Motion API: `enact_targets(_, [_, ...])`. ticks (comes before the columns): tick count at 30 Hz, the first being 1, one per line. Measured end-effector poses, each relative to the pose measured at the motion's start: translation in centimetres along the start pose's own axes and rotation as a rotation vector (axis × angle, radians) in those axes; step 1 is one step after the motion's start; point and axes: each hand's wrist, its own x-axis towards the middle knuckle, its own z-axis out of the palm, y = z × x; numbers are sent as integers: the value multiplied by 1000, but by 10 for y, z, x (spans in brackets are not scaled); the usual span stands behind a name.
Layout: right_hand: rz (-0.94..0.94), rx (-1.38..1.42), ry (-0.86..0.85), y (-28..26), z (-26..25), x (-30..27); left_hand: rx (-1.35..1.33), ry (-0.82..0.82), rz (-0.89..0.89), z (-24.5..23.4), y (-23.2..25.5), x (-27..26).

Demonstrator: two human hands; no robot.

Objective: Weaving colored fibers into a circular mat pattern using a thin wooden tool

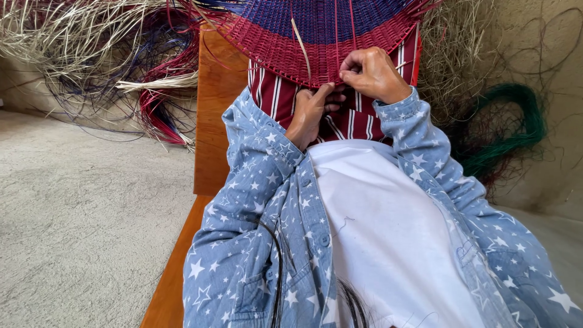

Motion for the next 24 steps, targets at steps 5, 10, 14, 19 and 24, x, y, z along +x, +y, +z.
enact_targets(5, [83, -47, -3, 1, -4, -2, -1, 0, -13, 0, 2, 0])
enact_targets(10, [46, -147, 40, -4, 0, 1, -22, -18, -28, -4, 11, -7])
enact_targets(14, [-35, 7, 37, -10, -8, -7, 371, -246, -133, -17, 38, -31])
enact_targets(19, [-303, 124, 180, 4, -22, -20, 1123, -132, 679, -11, 73, -62])
enact_targets(24, [-301, 98, 192, 17, -29, -28, 1300, -18, 1098, 7, 89, -35])
